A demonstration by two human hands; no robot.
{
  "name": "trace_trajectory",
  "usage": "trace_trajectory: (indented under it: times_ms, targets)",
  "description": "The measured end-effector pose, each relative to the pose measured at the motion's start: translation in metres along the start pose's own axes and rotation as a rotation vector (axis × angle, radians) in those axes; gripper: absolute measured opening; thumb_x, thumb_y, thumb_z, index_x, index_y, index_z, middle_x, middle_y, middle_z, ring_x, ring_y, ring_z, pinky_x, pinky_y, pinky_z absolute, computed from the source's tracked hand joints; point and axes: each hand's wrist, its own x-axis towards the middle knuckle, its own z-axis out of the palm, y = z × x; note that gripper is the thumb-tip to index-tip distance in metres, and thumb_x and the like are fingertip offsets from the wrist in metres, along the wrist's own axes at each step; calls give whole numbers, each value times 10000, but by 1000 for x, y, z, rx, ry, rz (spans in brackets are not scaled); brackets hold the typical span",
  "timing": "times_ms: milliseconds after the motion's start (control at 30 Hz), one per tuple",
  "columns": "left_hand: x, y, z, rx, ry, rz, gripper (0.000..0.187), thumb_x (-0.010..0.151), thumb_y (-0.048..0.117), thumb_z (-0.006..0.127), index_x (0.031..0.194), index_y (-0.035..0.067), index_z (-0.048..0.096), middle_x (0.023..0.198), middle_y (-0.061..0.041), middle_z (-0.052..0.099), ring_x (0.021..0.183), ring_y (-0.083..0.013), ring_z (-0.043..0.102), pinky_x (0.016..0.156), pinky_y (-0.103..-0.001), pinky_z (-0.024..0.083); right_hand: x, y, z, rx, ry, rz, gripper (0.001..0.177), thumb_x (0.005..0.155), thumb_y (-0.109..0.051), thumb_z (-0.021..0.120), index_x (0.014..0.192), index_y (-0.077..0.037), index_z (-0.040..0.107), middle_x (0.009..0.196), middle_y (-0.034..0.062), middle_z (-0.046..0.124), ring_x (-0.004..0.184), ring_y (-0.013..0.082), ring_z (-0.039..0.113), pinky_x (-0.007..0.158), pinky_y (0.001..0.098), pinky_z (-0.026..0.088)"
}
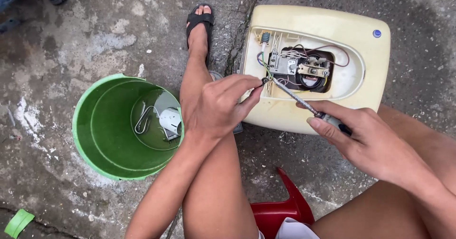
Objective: Reconnecting electrical wires to a terminal block inside a water heater using a screwdriver.
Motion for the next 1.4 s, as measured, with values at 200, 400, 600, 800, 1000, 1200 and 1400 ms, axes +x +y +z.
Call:
trace_trajectory:
  times_ms: [200,400,600,800,1000,1200,1400]
  targets:
    - [-7,-1,8,-14,-60,-20,109,906,-75,756,933,-20,666,918,-128,737,850,-239,743,762,-330,614,-1,-1,5,-34,-75,3,484,923,-441,569,1388,-382,689,1002,-58,797,573,177,622,634,313,497]
    - [-5,3,11,22,-59,15,212,872,-146,704,839,15,570,845,-92,706,735,-205,712,631,-324,574,2,4,10,-1,-88,36,472,937,-437,552,1379,-344,688,1084,-105,857,604,169,594,686,287,485]
    - [-6,6,7,98,-73,23,163,891,-137,668,854,-3,583,762,-88,662,630,-189,622,540,-343,484,3,12,17,63,-101,-44,478,940,-411,555,1392,-332,687,1019,-92,869,578,141,607,659,268,493]
    - [-10,3,11,-10,-85,-41,228,945,-76,697,829,23,527,734,-60,566,667,-211,624,640,-351,543,3,19,17,128,-85,-77,470,954,-370,570,1398,-284,698,909,-40,809,575,137,571,624,268,470]
    - [9,-29,20,-80,-158,-122,219,880,-88,734,851,46,563,785,-71,677,662,-163,661,597,-272,557,20,21,0,63,-119,65,519,982,-390,516,1491,-320,593,629,84,608,536,189,588,492,313,511]
    - [28,-116,62,-97,-364,-320,262,800,76,903,889,111,659,794,-13,749,741,-164,723,676,-334,531,92,24,-16,-215,2,-24,469,1039,-465,438,1374,-174,590,1233,148,723,1026,351,710,870,493,506]
    - [22,-160,110,-100,-400,-285,243,796,69,905,858,114,674,774,-26,745,728,-205,717,639,-397,525,141,18,-16,-395,-43,8,533,1047,-479,441,1491,-196,528,1187,210,727,1157,420,630,998,560,453]
